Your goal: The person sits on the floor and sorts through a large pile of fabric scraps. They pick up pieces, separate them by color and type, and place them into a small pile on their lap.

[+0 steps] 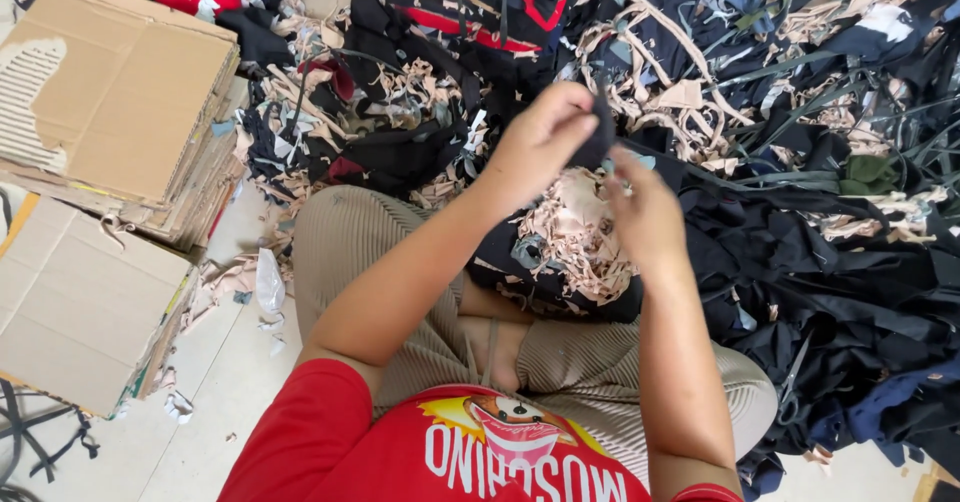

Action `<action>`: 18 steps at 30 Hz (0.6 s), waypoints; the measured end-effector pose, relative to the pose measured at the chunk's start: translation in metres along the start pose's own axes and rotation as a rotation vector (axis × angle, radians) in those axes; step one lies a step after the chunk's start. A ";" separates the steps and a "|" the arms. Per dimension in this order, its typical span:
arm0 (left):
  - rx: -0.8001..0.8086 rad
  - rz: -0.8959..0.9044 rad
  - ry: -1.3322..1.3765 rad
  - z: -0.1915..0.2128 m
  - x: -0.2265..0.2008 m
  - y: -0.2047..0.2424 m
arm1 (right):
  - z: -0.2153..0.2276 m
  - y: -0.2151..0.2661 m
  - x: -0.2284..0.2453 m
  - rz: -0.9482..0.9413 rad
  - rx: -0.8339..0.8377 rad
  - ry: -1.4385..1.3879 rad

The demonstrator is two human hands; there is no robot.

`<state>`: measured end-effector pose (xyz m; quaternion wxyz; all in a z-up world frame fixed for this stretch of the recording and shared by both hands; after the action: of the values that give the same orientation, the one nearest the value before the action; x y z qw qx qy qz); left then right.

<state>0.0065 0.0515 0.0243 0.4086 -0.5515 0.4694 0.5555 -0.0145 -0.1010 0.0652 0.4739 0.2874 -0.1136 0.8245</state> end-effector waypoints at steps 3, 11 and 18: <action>0.083 -0.239 -0.067 -0.016 -0.047 0.020 | 0.036 -0.009 0.012 0.332 -0.382 -0.558; 0.009 -0.482 -0.032 0.000 -0.118 0.040 | 0.094 -0.005 0.051 0.608 -0.244 -0.800; 0.273 0.022 -0.140 -0.001 -0.080 0.017 | 0.099 -0.048 0.040 0.562 -0.381 -0.635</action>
<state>-0.0051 0.0519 0.1055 0.5056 -0.4454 0.5169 0.5280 0.0474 -0.0925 0.1638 0.2184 0.3917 -0.4761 0.7565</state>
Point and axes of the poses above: each hand's wrist, its own y-axis away from the middle knuckle, its own z-axis out of the back of the hand, x = y × z, the point moved 5 cm from there along -y, towards the middle knuckle, and after that the axes turned 12 degrees about z, right-handed, at the moved point
